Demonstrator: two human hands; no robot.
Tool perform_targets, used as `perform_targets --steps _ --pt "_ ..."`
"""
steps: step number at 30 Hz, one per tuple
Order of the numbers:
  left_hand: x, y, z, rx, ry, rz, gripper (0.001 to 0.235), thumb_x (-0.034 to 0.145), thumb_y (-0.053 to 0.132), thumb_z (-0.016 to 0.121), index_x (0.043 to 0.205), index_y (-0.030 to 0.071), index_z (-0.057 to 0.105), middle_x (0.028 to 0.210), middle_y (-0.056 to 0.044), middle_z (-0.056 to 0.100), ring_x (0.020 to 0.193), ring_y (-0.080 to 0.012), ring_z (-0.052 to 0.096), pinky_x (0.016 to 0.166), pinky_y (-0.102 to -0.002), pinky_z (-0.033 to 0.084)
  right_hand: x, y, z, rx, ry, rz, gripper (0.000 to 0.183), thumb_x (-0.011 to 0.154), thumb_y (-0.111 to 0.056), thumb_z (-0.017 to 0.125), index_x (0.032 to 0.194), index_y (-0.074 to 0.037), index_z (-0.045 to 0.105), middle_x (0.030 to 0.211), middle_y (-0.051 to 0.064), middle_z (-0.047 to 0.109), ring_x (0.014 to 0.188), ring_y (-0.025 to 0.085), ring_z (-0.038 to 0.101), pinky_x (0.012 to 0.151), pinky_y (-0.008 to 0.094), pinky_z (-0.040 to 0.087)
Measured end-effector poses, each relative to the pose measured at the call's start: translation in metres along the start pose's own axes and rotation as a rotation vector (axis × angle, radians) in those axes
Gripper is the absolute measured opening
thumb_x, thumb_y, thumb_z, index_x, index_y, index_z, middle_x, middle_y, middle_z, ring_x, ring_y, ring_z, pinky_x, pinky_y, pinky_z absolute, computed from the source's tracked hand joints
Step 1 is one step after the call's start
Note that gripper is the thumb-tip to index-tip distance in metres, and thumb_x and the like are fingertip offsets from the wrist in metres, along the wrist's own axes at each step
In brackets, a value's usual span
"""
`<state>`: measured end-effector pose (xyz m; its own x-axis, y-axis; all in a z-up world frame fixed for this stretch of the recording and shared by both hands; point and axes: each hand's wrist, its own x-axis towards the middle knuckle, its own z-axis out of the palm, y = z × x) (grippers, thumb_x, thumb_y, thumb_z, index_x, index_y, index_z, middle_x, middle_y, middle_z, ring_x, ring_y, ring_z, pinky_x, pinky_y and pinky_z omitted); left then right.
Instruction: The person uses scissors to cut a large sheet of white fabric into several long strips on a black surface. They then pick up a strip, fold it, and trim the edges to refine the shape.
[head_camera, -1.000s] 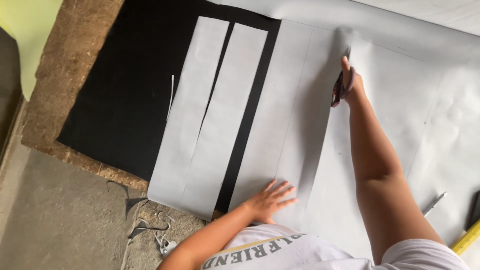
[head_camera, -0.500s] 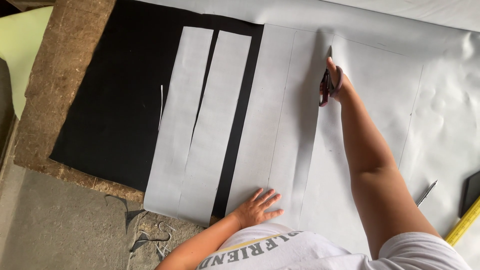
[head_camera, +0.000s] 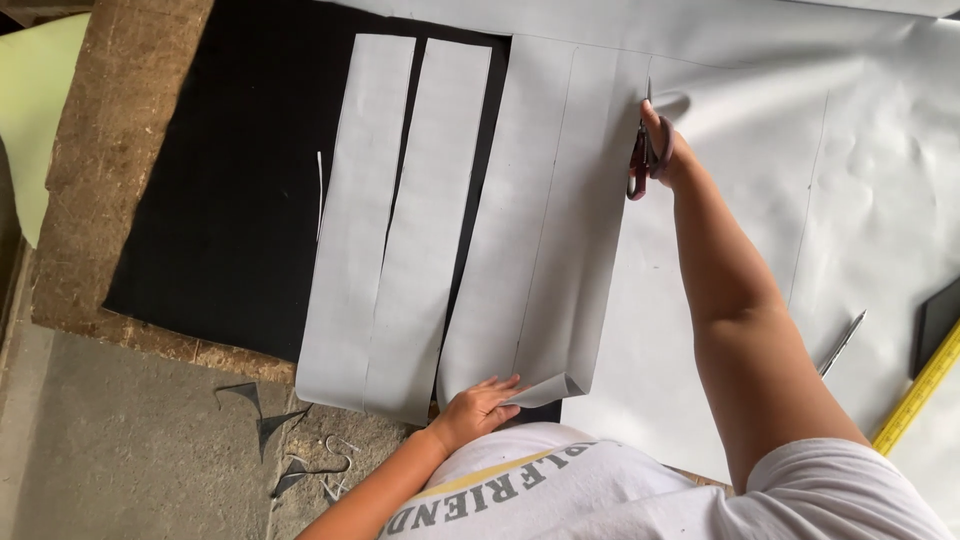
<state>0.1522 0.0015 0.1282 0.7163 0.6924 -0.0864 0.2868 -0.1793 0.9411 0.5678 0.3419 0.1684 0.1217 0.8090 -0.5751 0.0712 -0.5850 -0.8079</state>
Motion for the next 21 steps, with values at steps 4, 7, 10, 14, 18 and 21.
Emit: perform_targets --steps 4,7,10,14,18,21 --pt "-0.019 0.007 -0.007 0.053 0.02 0.032 0.043 0.103 0.029 0.06 0.144 0.014 0.059 0.143 -0.015 0.062 0.142 -0.0248 0.051 0.12 -0.052 0.034 -0.031 -0.006 0.012 -0.024 0.058 0.017 0.078 0.093 -0.079 0.038 0.117 -0.006 0.051 0.058 0.014 0.052 0.055 0.035 0.06 0.066 0.036 0.055" --pt "-0.027 0.022 -0.015 0.024 0.092 -0.046 0.038 0.101 0.026 0.061 0.129 0.002 0.069 0.14 -0.02 0.063 0.134 -0.029 0.059 0.121 -0.051 0.034 -0.028 -0.002 0.015 -0.031 0.135 0.051 0.079 0.087 -0.081 0.043 0.121 -0.01 0.054 0.078 0.01 0.055 0.061 0.03 0.062 0.059 0.036 0.056" --pt "-0.033 0.031 -0.019 -0.132 0.116 -0.1 0.045 0.103 0.03 0.054 0.135 0.0 0.063 0.144 -0.019 0.06 0.137 -0.0297 0.057 0.124 -0.05 0.03 -0.024 -0.002 0.017 -0.065 0.168 0.054 0.09 0.083 -0.087 0.045 0.133 -0.012 0.049 0.065 0.016 0.06 0.059 0.029 0.065 0.06 0.041 0.053" --pt "-0.038 0.036 -0.021 -0.207 0.101 -0.166 0.048 0.103 0.032 0.053 0.143 0.006 0.057 0.149 -0.015 0.056 0.145 -0.0381 0.046 0.125 -0.052 0.026 -0.029 -0.02 0.022 -0.183 0.122 0.069 0.1 0.088 -0.085 0.032 0.146 -0.004 0.04 0.042 0.021 0.039 0.042 0.039 0.055 0.062 0.034 0.042" --pt "-0.037 0.043 -0.029 -0.271 0.133 -0.189 0.049 0.102 0.033 0.052 0.145 0.009 0.056 0.15 -0.015 0.057 0.146 -0.0365 0.045 0.126 -0.051 0.024 -0.034 -0.031 0.027 -0.236 0.157 0.1 0.095 0.092 -0.082 0.031 0.129 0.004 0.05 0.042 0.023 0.044 0.044 0.04 0.056 0.071 0.034 0.048" --pt "-0.036 0.044 -0.034 -0.315 0.101 -0.261 0.051 0.101 0.036 0.051 0.147 0.013 0.054 0.153 -0.011 0.054 0.151 -0.0408 0.034 0.127 -0.049 0.021 -0.008 -0.012 0.023 -0.119 0.295 0.065 0.07 0.088 -0.08 0.053 0.103 -0.012 0.059 0.075 0.006 0.051 0.058 0.024 0.054 0.053 0.04 0.044"
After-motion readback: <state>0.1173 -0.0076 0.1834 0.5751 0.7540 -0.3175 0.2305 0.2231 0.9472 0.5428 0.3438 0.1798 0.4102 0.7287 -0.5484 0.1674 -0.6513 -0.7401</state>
